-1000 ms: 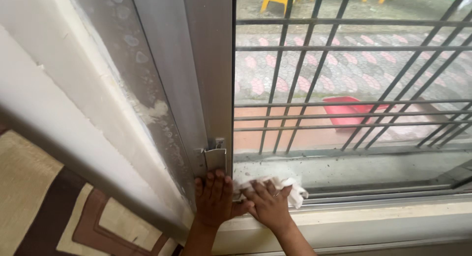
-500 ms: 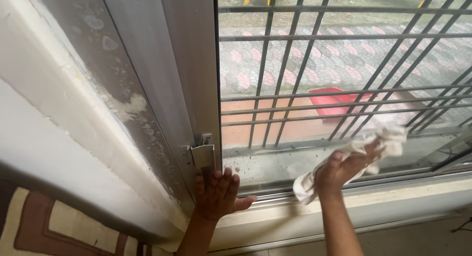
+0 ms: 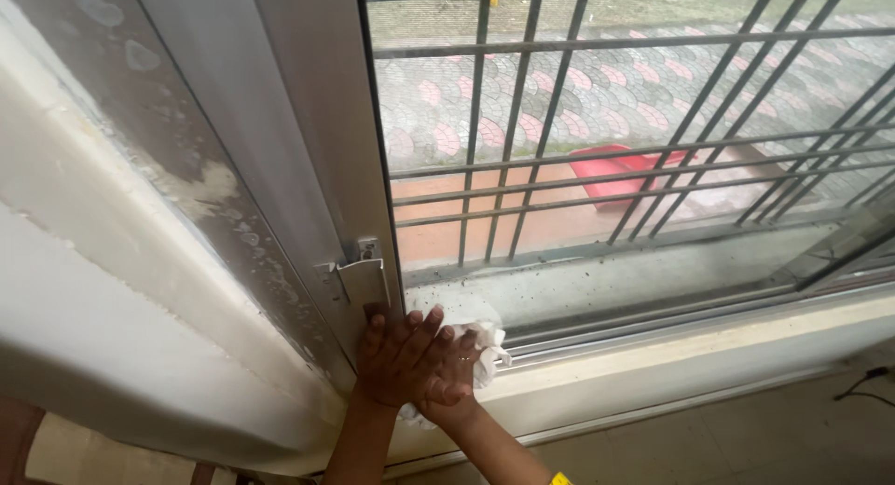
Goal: The person wipes the window frame and glass with a white cloth. They clean the lower sill, vertical edges, and the grid pattern of the window, moving the cloth back and forth across the surfaces.
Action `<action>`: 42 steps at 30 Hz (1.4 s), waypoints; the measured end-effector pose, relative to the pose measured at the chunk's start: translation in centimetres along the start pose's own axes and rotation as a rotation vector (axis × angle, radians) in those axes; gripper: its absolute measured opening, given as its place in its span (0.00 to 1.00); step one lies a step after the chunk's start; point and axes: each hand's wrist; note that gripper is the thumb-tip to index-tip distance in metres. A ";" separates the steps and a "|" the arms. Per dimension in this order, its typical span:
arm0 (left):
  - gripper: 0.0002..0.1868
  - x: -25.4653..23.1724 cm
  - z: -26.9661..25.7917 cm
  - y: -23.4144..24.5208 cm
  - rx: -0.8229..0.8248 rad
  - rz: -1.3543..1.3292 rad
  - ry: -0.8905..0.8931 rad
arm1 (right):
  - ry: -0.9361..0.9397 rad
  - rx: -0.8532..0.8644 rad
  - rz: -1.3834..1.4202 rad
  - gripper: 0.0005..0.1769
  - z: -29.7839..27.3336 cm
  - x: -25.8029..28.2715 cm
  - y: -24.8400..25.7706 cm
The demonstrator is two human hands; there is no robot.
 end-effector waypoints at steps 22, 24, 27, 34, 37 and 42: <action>0.40 -0.1 1.0 0.5 0.041 0.085 0.015 | -0.845 -0.501 0.609 0.46 2.7 -8.2 8.0; 0.39 -0.1 1.0 0.4 0.040 0.088 0.016 | -0.786 -0.395 0.620 0.48 2.5 -4.4 7.1; 0.39 -0.1 1.0 0.5 0.044 0.086 0.024 | -0.739 -0.236 0.613 0.50 1.3 -0.8 6.4; 0.39 -0.4 0.6 0.0 0.056 0.135 0.063 | -0.796 -0.348 0.590 0.48 -0.9 -9.1 6.0; 0.38 -0.5 -0.1 -0.4 0.052 0.148 0.059 | -0.898 -0.443 0.542 0.44 -1.9 -17.5 8.0; 0.40 -0.6 -0.5 -1.0 0.060 0.199 0.099 | -0.950 -0.407 0.650 0.44 -4.3 -23.5 13.0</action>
Point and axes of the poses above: each hand's wrist, its own z-axis towards the middle knuckle, its own y-axis out of the back of the hand, x = y × z, and after that the axes turned 10 degrees about x, right-handed
